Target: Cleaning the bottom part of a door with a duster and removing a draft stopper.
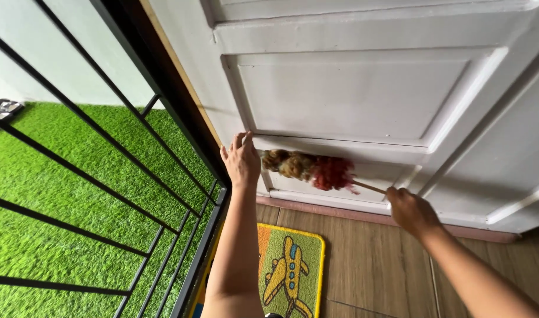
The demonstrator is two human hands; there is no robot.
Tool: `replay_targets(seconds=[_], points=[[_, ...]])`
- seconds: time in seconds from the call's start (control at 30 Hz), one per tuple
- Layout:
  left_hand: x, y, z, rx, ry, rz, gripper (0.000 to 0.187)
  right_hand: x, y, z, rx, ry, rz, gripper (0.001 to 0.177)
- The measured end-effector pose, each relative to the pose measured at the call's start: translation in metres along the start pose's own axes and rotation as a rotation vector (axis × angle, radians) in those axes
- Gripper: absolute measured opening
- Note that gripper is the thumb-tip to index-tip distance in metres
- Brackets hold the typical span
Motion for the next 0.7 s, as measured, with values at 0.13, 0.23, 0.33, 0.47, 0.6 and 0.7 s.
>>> replay_targets(seconds=[0.13,0.23,0.33,0.47,0.6,0.7], points=[[-0.002,-0.011,0.006,-0.059,-0.01,-0.122,0.035,-0.033,0.005,0.006,0.152,0.084,-0.131,0.013],[-0.004,-0.023,0.01,0.017,-0.072,-0.12,0.04,-0.025,-0.029,-0.001,0.069,0.068,0.033,0.013],[-0.009,-0.039,0.014,0.071,-0.093,-0.018,0.044,-0.012,-0.05,-0.005,0.014,0.097,0.068,0.013],[-0.026,-0.039,0.011,-0.004,-0.046,0.065,0.048,-0.006,-0.063,-0.018,0.118,0.142,-0.055,0.011],[-0.03,-0.032,0.01,-0.091,-0.042,0.098,0.041,-0.016,-0.059,-0.024,0.1,-0.009,-0.104,0.01],[-0.025,-0.029,0.008,-0.161,-0.009,0.118,0.047,-0.031,-0.067,-0.022,-0.07,-0.074,0.055,0.013]])
Point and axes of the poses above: each hand's wrist, its own z-axis away from the middle knuckle, its own y-axis out of the back of the hand, x = y × z, the point moved 5 cm from there along -z, towards the middle knuckle, and after that the axes turned 15 degrees about -y, right-handed, at the moved point
